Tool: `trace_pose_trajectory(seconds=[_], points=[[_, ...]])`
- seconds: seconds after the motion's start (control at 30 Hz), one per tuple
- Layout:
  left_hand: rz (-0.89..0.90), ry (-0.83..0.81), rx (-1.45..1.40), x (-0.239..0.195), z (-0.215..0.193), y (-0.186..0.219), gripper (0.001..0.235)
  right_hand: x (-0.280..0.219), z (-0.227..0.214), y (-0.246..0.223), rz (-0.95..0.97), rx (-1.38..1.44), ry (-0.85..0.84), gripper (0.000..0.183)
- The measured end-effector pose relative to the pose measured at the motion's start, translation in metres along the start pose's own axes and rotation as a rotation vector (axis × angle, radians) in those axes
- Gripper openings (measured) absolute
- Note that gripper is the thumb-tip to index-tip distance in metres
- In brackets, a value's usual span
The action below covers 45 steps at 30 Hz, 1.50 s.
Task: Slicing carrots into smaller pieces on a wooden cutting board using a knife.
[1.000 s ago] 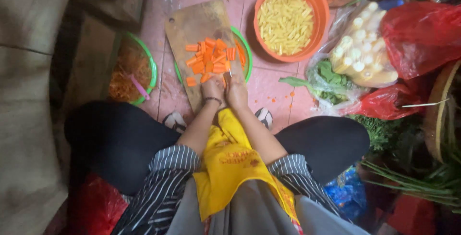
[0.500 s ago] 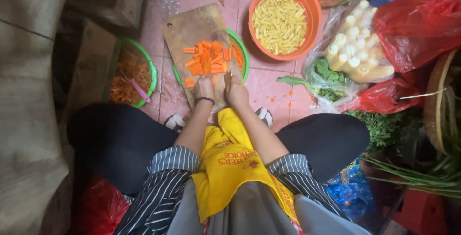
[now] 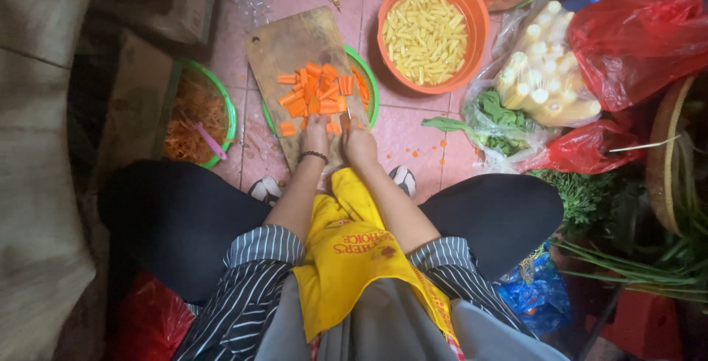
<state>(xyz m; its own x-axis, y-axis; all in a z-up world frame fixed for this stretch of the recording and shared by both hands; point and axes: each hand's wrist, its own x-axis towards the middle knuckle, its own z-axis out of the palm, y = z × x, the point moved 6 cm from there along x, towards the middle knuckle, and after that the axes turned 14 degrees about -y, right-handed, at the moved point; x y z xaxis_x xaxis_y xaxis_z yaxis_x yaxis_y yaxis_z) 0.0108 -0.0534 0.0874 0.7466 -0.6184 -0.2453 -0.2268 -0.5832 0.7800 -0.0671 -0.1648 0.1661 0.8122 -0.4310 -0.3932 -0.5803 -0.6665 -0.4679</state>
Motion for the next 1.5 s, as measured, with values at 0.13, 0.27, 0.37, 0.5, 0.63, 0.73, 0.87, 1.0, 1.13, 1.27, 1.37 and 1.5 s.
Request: trace_pose_trajectory(seconds=[0.13, 0.27, 0.37, 0.5, 0.63, 0.73, 0.87, 1.0, 1.13, 1.27, 1.37, 1.5], points=[[-0.025, 0.013, 0.050, 0.005, 0.004, 0.002, 0.036, 0.006, 0.004, -0.003, -0.035, -0.031, 0.002, 0.032], [-0.055, 0.035, 0.020, -0.001, -0.009, 0.021, 0.034, -0.004, -0.013, -0.031, -0.119, -0.123, 0.004, 0.033], [-0.080, 0.022, 0.060, 0.001, -0.015, 0.025, 0.027, 0.001, -0.009, -0.036, -0.091, -0.141, -0.021, 0.031], [-0.104, 0.019, 0.106, 0.011, 0.000, 0.005, 0.014, 0.016, 0.026, -0.016, -0.076, -0.226, -0.012, 0.029], [-0.002, 0.102, 0.057, 0.022, 0.023, -0.021, 0.012, 0.013, 0.025, -0.016, -0.120, -0.211, 0.043, 0.033], [-0.028, 0.092, 0.007, 0.011, 0.004, -0.004, 0.025, 0.011, 0.014, -0.015, -0.124, -0.103, 0.067, 0.036], [-0.189, 0.165, -0.544, 0.023, 0.025, -0.037, 0.010, 0.015, 0.002, -0.013, -0.071, -0.070, 0.038, 0.034], [-0.073, 0.139, -0.043, 0.022, 0.023, -0.031, 0.022, 0.018, 0.016, -0.016, -0.105, -0.200, 0.029, 0.038], [0.078, 0.247, 0.081, 0.016, 0.012, -0.019, 0.024, 0.023, 0.048, -0.008, -0.082, -0.235, -0.081, 0.034], [-0.218, 0.058, -0.183, 0.024, -0.003, -0.009, 0.016, 0.026, 0.027, -0.013, -0.124, -0.123, 0.068, 0.028], [-0.082, 0.107, 0.072, 0.019, -0.004, -0.003, 0.013, 0.023, 0.012, -0.016, -0.109, -0.075, 0.043, 0.035], [-0.099, 0.145, 0.027, 0.016, -0.006, -0.004, 0.014, 0.030, 0.012, -0.003, -0.079, -0.038, 0.030, 0.032]])
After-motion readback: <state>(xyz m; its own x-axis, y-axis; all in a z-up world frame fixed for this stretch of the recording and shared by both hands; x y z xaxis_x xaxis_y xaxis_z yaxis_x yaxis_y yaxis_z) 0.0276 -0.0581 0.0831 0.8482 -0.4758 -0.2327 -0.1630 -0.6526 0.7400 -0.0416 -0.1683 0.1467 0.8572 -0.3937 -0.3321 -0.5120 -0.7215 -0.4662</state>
